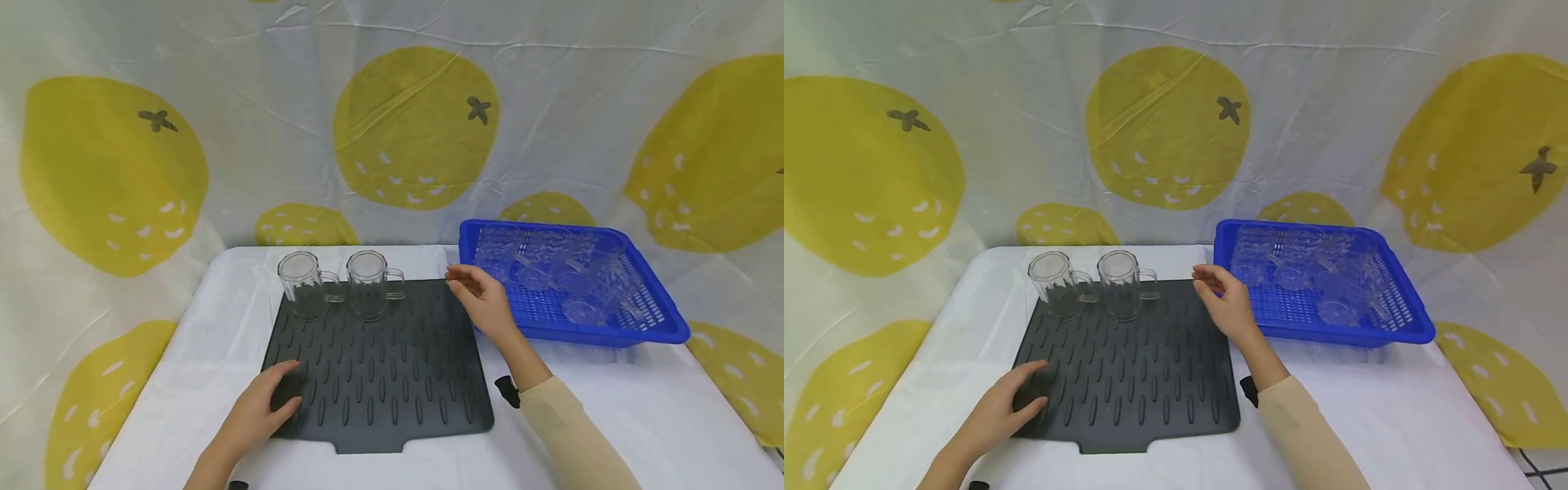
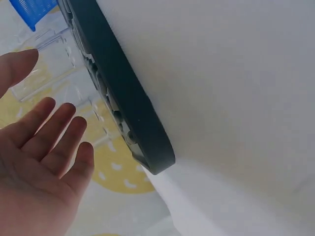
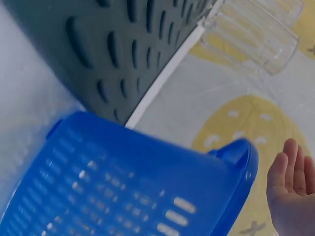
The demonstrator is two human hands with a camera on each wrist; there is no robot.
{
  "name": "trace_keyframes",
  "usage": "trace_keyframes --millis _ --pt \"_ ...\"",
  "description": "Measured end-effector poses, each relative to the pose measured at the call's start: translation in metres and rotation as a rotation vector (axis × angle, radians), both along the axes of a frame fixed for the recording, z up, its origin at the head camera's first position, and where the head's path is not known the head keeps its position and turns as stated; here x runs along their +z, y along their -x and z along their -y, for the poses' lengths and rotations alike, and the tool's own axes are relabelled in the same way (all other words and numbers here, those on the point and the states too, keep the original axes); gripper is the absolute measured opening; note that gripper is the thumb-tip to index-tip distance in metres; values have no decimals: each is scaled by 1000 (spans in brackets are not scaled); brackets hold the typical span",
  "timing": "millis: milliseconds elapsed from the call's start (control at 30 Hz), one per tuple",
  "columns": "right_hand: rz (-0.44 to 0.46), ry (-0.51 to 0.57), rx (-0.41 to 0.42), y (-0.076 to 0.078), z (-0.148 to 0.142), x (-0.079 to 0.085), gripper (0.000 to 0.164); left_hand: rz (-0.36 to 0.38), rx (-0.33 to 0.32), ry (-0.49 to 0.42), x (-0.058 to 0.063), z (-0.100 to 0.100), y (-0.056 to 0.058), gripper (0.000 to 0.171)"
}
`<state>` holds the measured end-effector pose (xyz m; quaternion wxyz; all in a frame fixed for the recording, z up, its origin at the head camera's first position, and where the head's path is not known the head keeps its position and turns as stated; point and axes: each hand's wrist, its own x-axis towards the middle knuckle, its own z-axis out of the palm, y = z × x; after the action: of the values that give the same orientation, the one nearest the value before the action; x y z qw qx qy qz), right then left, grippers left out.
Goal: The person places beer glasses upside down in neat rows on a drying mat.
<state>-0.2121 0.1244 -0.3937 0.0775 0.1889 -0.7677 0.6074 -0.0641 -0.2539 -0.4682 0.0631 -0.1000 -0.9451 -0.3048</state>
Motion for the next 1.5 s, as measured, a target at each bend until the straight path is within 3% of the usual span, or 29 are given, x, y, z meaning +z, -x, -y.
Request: trace_keyframes --millis 400,633,800,1000,1267,1367,1500 --pt "-46 -9 -118 0 -39 2 29 68 -32 32 -3 7 -5 72" --pt "-77 -50 -268 2 -75 5 28 239 -132 133 -9 10 -12 81" --pt "-70 -44 -391 2 -102 6 25 267 -129 169 -7 9 -15 80" --pt "15 -46 -575 0 -136 11 20 292 -129 164 -6 8 -16 81" --pt "157 -262 -896 0 -178 13 35 311 -130 165 -12 11 -16 82" --pt "228 -320 -928 -1 -188 10 42 307 -134 164 -13 11 -16 82" --pt "323 -381 -861 -2 -199 7 55 308 -140 162 -13 10 -16 83"
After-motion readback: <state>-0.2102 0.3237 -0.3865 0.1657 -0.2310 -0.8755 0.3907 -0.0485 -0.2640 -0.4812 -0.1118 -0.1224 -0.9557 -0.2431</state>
